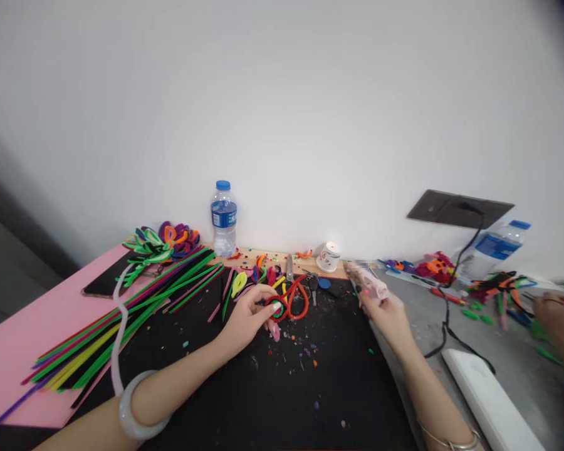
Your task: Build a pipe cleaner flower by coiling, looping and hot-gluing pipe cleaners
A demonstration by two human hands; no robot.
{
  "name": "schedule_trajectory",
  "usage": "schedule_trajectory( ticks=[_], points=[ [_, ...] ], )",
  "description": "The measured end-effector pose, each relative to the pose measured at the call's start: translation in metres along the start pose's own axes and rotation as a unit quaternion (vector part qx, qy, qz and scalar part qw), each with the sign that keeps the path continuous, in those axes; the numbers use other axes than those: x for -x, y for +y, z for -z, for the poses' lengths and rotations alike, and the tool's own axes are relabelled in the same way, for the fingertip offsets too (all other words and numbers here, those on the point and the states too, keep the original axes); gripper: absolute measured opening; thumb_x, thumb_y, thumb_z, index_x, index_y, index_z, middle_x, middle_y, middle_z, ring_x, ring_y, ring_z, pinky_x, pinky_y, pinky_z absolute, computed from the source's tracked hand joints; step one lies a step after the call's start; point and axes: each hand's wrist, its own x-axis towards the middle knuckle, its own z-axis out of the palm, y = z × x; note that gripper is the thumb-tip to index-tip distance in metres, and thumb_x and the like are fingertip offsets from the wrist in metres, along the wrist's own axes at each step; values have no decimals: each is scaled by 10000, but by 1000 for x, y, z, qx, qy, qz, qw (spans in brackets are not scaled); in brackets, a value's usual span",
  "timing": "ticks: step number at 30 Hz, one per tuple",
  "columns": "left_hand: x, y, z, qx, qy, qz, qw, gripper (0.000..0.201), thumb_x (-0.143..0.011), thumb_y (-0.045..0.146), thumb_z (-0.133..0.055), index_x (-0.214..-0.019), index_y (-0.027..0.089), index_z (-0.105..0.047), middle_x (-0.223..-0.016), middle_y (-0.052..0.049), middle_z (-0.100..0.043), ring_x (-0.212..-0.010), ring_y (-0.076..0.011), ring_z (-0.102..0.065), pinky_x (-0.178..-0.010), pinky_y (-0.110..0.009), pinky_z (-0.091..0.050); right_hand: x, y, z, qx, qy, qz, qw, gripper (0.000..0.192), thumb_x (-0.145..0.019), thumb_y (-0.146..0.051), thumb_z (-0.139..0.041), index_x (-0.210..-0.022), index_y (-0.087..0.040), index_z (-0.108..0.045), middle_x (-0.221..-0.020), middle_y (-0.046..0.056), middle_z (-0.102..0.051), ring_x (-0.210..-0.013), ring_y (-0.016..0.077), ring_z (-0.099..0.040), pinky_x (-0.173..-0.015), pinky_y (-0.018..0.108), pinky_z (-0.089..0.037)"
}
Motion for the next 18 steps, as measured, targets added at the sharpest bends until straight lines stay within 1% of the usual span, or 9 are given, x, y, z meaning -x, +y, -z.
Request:
schedule_trajectory(
  ticks=[1, 2, 4, 7, 10, 13, 16, 18],
  points=[
    [0, 1, 0, -1, -1, -1, 1000, 205, -760, 264, -624, -885, 173, -491, -789, 33, -576, -410, -52, -567, -420, -179, -410, -5, 6, 4, 50, 32, -7, 998, 319, -732, -419, -501, -832, -143, -627, -702, 67, -648, -624, 199, -570, -532, 248, -393],
    [0, 1, -1, -2, -2, 2, 1000, 207, -759, 265, -625, -886, 172, -490, -780, 33, -576, -410, -53, -567, -419, -178, -409, -9, 13, 9, 97, 42, -21, 994, 350, -748, -435, -483, -885, -146, -627, -735, 76, -655, -654, 213, -582, -550, 255, -393],
    [0, 3, -1, -4, -1, 3, 1000, 204, -758, 264, -625, -879, 171, -490, -766, 36, -575, -403, -51, -562, -415, -176, -407, -17, 27, 19, 183, 45, -52, 981, 396, -765, -459, -468, -947, -141, -616, -758, 100, -658, -677, 240, -598, -559, 267, -385],
    [1, 4, -2, -1, -8, 2, 1000, 189, -767, 265, -616, -877, 175, -490, -779, 35, -576, -401, -53, -568, -408, -175, -410, -24, 49, 33, 255, 35, -103, 961, 423, -788, -445, -448, -1008, -113, -592, -808, 147, -653, -730, 273, -616, -572, 287, -399],
    [2, 5, -3, 5, -12, 1, 1000, 178, -774, 260, -610, -878, 181, -489, -792, 37, -573, -403, -58, -576, -405, -177, -420, -27, 69, 44, 299, 24, -158, 941, 400, -805, -370, -421, -1029, -79, -578, -880, 201, -631, -788, 302, -619, -604, 328, -431],
    [2, 5, -3, 8, -12, 3, 1000, 180, -770, 256, -615, -875, 180, -490, -777, 39, -572, -398, -59, -574, -403, -178, -423, -28, 82, 50, 322, 35, -192, 926, 380, -792, -308, -427, -1041, -61, -574, -901, 241, -612, -829, 327, -612, -646, 383, -452],
    [1, 4, -3, 9, -15, 6, 1000, 187, -768, 257, -618, -879, 176, -491, -776, 36, -577, -400, -61, -574, -404, -178, -422, -28, 89, 54, 318, 47, -216, 922, 368, -772, -280, -436, -1038, -69, -579, -887, 250, -605, -857, 346, -600, -672, 440, -454],
    [1, 3, -3, 9, -17, 6, 1000, 190, -767, 257, -620, -880, 176, -490, -784, 34, -582, -404, -61, -574, -406, -179, -423, -29, 91, 55, 309, 45, -206, 928, 378, -765, -266, -431, -1054, -65, -570, -900, 258, -594, -894, 363, -584, -689, 478, -446]
  ],
)
